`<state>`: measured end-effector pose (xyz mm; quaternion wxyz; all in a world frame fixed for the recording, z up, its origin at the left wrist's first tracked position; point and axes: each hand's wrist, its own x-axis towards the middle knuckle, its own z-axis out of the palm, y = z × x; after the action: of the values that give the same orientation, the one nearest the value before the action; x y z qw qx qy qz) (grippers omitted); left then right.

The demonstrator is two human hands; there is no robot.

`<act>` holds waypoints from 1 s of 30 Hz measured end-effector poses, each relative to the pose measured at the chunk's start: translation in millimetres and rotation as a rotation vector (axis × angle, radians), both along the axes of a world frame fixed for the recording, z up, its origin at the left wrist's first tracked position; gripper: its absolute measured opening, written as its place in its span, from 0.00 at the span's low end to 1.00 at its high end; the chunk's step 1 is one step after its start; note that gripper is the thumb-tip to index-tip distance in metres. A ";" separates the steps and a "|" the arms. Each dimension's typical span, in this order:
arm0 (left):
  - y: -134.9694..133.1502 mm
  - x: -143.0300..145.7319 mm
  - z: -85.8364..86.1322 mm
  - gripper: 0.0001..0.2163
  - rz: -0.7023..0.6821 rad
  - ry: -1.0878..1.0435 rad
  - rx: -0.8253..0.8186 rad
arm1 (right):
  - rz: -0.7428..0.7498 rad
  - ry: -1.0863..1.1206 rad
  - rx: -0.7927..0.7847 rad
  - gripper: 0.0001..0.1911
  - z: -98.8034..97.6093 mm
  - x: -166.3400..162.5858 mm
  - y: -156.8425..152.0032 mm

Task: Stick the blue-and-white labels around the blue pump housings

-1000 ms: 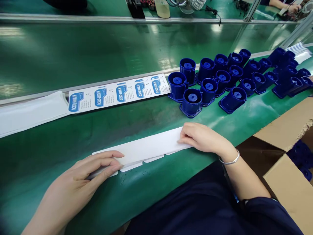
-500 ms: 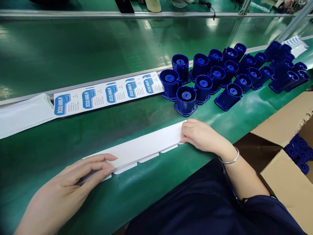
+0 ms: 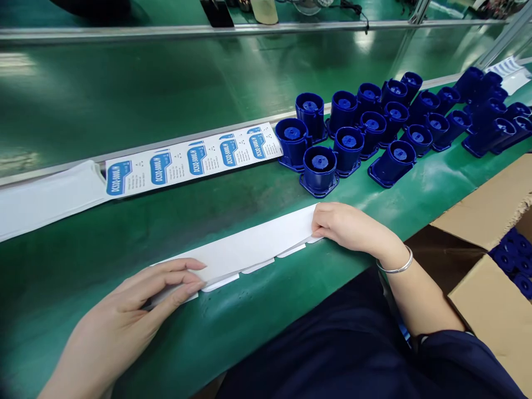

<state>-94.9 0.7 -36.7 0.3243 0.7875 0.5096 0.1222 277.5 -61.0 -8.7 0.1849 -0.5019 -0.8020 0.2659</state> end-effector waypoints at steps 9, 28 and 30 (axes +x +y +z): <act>-2.5 -1.2 -0.4 0.12 -0.100 -0.033 0.119 | -0.036 0.001 0.019 0.09 -2.5 -5.3 -0.3; 2.0 2.5 13.8 0.16 -0.013 0.024 -0.019 | -0.117 -0.211 0.044 0.16 -3.3 -10.9 10.3; 4.4 5.5 16.6 0.17 -0.012 0.030 -0.023 | -0.141 -0.237 0.043 0.15 -1.3 -13.1 12.2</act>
<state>-89.3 5.2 -20.1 0.3265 0.7886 0.5110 0.1023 264.5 -48.8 -10.0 0.1177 -0.5807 -0.7866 0.1739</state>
